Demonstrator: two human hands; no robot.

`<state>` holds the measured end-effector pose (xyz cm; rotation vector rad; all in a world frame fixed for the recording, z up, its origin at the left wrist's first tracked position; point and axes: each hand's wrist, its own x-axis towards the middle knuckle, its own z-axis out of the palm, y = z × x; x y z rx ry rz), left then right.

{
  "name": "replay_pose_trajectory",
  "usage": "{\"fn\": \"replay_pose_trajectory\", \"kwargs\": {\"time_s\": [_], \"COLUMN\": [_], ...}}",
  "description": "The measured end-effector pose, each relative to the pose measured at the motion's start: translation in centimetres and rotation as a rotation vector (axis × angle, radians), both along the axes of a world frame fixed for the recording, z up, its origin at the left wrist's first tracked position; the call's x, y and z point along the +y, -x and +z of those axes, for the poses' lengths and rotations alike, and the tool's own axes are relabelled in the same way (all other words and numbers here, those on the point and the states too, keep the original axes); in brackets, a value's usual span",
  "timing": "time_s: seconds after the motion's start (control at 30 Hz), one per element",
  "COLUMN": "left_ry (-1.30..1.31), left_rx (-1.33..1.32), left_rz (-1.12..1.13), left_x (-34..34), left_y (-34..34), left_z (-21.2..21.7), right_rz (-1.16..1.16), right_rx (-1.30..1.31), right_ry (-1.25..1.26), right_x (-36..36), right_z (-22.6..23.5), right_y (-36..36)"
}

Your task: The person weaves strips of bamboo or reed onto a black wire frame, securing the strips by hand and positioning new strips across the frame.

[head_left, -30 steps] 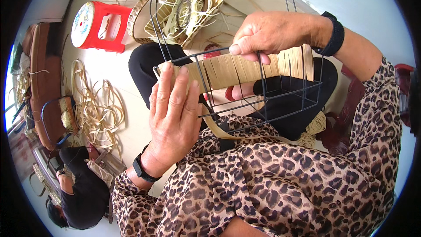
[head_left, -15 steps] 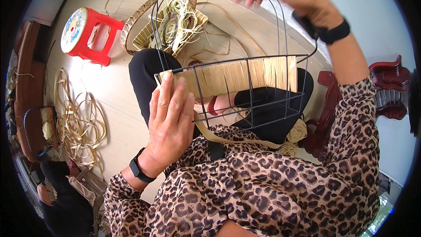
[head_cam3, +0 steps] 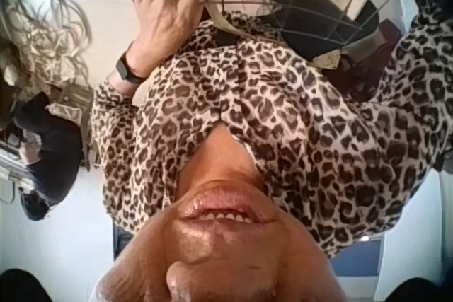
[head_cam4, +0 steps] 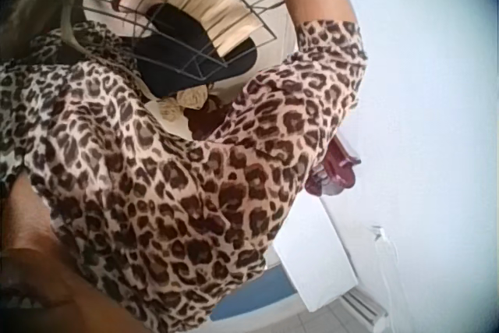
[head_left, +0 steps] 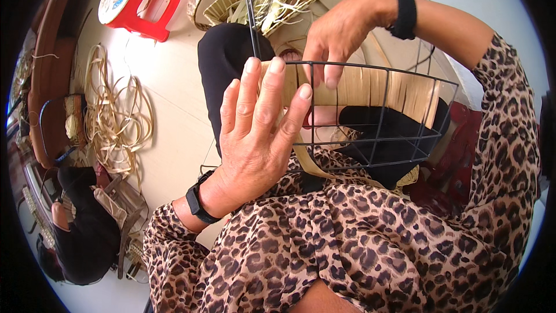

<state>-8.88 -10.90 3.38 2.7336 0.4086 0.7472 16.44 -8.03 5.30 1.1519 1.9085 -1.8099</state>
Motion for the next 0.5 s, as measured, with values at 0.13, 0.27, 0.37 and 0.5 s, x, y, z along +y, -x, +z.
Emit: {"fn": "replay_pose_trajectory", "kwargs": {"time_s": [0.13,0.27,0.37,0.5], "left_ry": [0.047,0.07,0.103,0.207], "left_rx": [0.001,-0.039,-0.027,-0.084], "left_rz": [0.059,0.117,0.147,0.142], "left_x": [-0.5,-1.0,-1.6,-1.8], "left_y": [0.2,0.0,0.1,0.2], "left_z": [0.2,0.4,0.6,0.5], "right_rz": [0.135,0.154,0.158,0.005], "right_rx": [0.096,0.369,0.605,0.506], "right_ry": [0.135,0.229,0.231,0.297], "right_x": [0.2,-1.1,-2.6,-3.7], "right_z": [-0.7,-2.9,-4.5,-3.1], "right_y": [3.3,5.4,5.9,6.2]}}
